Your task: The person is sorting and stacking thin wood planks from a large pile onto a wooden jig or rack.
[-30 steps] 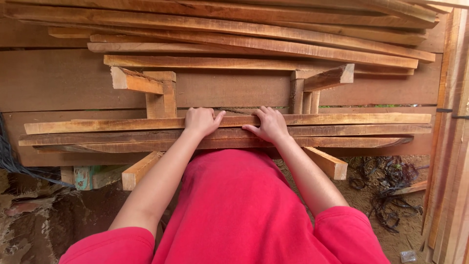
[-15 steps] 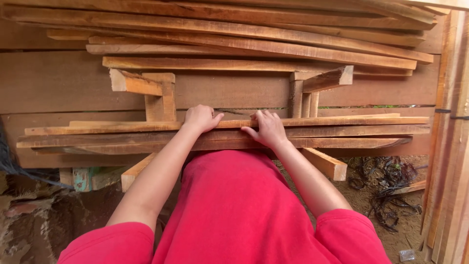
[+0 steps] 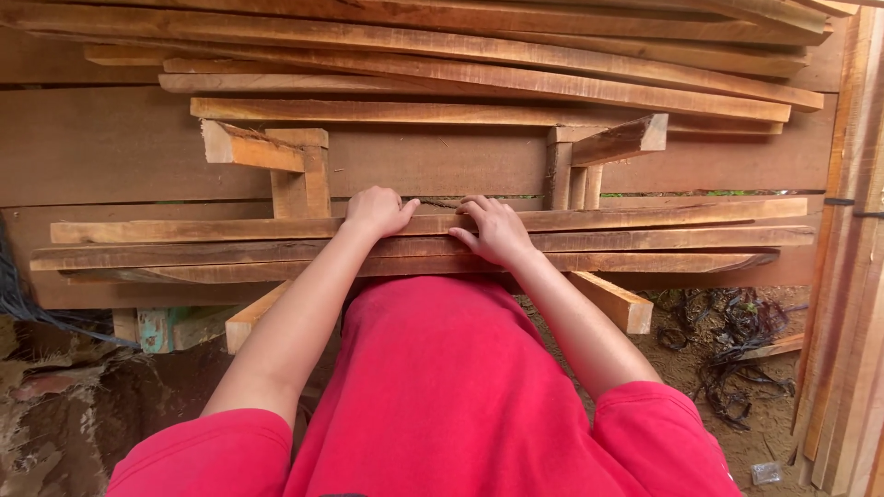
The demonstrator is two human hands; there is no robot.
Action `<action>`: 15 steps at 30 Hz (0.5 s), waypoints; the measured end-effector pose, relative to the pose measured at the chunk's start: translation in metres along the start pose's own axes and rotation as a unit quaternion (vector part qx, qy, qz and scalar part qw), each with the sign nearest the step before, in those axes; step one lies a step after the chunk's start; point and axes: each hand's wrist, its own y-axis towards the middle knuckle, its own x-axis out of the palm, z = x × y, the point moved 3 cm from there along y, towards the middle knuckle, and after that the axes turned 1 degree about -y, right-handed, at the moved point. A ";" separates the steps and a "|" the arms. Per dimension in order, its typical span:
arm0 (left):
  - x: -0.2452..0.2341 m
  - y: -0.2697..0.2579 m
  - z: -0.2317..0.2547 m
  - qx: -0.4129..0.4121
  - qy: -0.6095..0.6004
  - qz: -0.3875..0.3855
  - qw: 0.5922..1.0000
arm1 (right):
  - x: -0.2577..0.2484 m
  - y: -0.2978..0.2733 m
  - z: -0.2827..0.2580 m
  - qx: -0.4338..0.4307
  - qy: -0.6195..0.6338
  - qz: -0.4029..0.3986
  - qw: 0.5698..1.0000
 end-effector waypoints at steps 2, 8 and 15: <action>0.012 0.004 -0.004 0.001 0.006 0.004 1.000 | -0.005 -0.006 -0.008 0.003 -0.005 -0.006 1.000; 0.023 0.009 -0.010 0.006 0.010 0.011 1.000 | -0.009 -0.009 -0.014 -0.002 -0.021 -0.004 1.000; 0.006 -0.010 0.002 0.008 0.000 0.011 1.000 | -0.002 -0.008 -0.014 0.001 -0.045 -0.002 0.999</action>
